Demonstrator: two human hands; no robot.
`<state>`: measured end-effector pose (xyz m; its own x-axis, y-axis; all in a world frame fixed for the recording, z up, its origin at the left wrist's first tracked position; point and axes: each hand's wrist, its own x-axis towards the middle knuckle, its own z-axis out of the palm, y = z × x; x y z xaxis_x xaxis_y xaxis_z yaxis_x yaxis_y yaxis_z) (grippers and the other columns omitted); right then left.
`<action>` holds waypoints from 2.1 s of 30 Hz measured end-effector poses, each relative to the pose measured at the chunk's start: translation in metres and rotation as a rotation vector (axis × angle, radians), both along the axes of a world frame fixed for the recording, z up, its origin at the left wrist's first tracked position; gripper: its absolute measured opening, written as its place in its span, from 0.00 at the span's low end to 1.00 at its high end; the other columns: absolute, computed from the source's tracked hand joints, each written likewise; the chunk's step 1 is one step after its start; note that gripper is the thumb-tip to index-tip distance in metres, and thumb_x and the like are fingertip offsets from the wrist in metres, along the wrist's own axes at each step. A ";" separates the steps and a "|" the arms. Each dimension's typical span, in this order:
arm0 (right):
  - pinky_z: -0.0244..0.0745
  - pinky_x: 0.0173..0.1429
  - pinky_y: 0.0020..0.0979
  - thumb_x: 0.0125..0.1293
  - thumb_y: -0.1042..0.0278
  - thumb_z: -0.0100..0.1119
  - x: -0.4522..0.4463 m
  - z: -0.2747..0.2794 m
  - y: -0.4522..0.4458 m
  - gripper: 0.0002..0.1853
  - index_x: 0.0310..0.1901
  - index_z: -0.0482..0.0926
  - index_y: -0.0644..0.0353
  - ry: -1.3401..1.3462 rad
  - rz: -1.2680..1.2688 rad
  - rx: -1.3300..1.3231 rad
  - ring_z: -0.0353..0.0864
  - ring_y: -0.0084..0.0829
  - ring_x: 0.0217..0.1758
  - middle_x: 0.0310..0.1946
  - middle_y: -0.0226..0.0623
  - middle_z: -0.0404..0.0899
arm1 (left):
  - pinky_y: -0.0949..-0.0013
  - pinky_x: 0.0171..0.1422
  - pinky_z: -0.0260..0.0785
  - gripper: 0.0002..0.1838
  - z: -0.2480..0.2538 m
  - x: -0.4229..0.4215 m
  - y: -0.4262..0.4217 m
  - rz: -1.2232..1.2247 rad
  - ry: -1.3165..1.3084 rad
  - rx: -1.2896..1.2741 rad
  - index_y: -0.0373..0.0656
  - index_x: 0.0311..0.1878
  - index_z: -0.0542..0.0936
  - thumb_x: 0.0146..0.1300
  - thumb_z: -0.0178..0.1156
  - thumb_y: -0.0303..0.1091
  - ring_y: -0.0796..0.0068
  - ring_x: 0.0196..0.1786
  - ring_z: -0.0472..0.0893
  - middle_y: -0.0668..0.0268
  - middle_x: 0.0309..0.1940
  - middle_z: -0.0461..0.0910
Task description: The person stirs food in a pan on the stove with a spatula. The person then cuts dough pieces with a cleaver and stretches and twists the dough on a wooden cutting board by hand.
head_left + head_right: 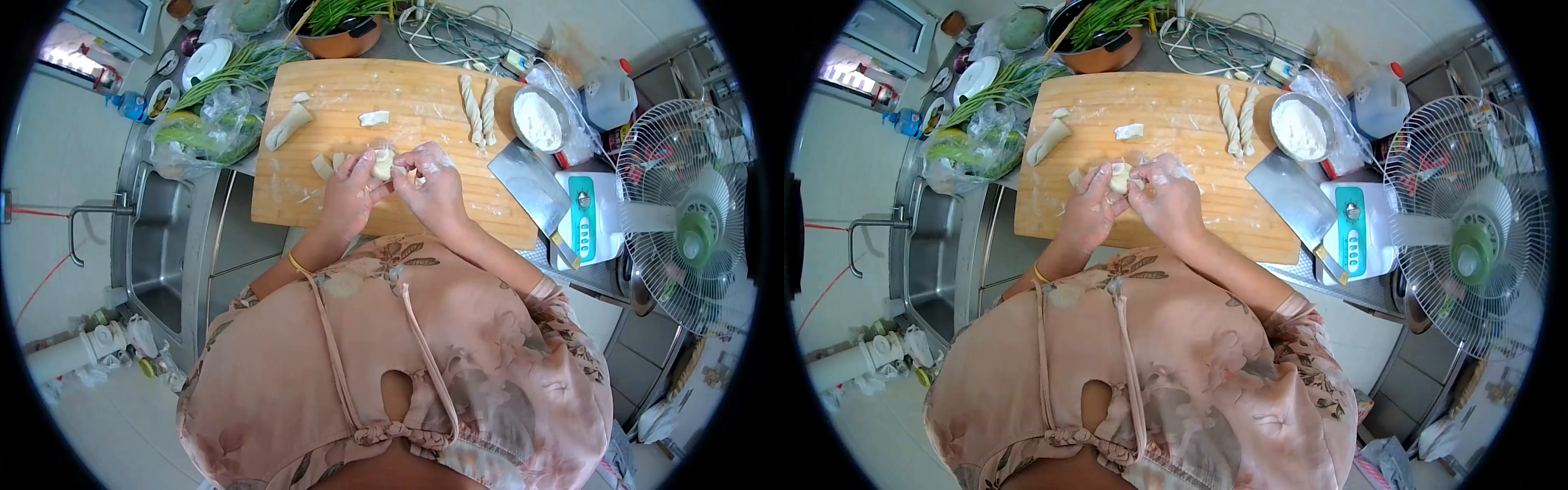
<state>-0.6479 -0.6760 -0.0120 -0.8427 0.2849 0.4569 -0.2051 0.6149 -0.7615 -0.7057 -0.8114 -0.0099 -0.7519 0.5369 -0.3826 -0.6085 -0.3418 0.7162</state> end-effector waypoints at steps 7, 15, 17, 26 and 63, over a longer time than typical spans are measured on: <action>0.71 0.32 0.38 0.48 0.73 0.64 0.001 0.013 -0.002 0.07 0.30 0.78 0.60 -0.056 0.002 0.312 0.75 0.41 0.32 0.27 0.39 0.74 | 0.68 0.46 0.76 0.13 -0.011 0.003 -0.001 0.052 0.072 -0.140 0.37 0.49 0.73 0.69 0.49 0.36 0.75 0.38 0.79 0.65 0.40 0.77; 0.70 0.30 0.37 0.49 0.74 0.60 -0.001 0.011 -0.004 0.03 0.26 0.76 0.61 -0.131 0.007 0.118 0.75 0.40 0.28 0.26 0.41 0.74 | 0.68 0.48 0.76 0.14 0.000 0.010 0.001 0.049 0.069 -0.203 0.35 0.49 0.73 0.68 0.50 0.36 0.74 0.40 0.79 0.63 0.41 0.77; 0.68 0.29 0.33 0.52 0.74 0.56 -0.003 0.003 -0.005 0.03 0.26 0.74 0.62 -0.160 -0.003 -0.146 0.73 0.33 0.27 0.24 0.38 0.72 | 0.66 0.49 0.76 0.15 -0.003 0.008 0.000 0.051 -0.005 -0.113 0.34 0.50 0.73 0.68 0.51 0.36 0.73 0.41 0.79 0.61 0.41 0.77; 0.52 0.24 0.22 0.67 0.65 0.46 -0.001 -0.014 0.046 0.15 0.21 0.65 0.57 -0.310 -0.060 -0.806 0.58 0.17 0.20 0.18 0.25 0.63 | 0.67 0.51 0.74 0.16 -0.069 -0.003 -0.016 -0.145 0.243 -0.408 0.38 0.53 0.72 0.64 0.55 0.33 0.68 0.46 0.78 0.62 0.46 0.75; 0.72 0.45 0.37 0.52 0.57 0.67 0.016 -0.074 0.046 0.18 0.38 0.78 0.61 -0.597 0.099 0.123 0.75 0.44 0.42 0.39 0.45 0.75 | 0.73 0.24 0.63 0.09 -0.094 -0.054 -0.218 0.389 -0.052 -0.306 0.47 0.27 0.72 0.63 0.53 0.36 0.79 0.20 0.70 0.71 0.19 0.72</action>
<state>-0.6323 -0.6304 -0.0863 -0.9828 0.1677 -0.0775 0.1746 0.7055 -0.6869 -0.7599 -1.0296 -0.1041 -0.8501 0.0779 -0.5208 -0.5151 -0.3290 0.7915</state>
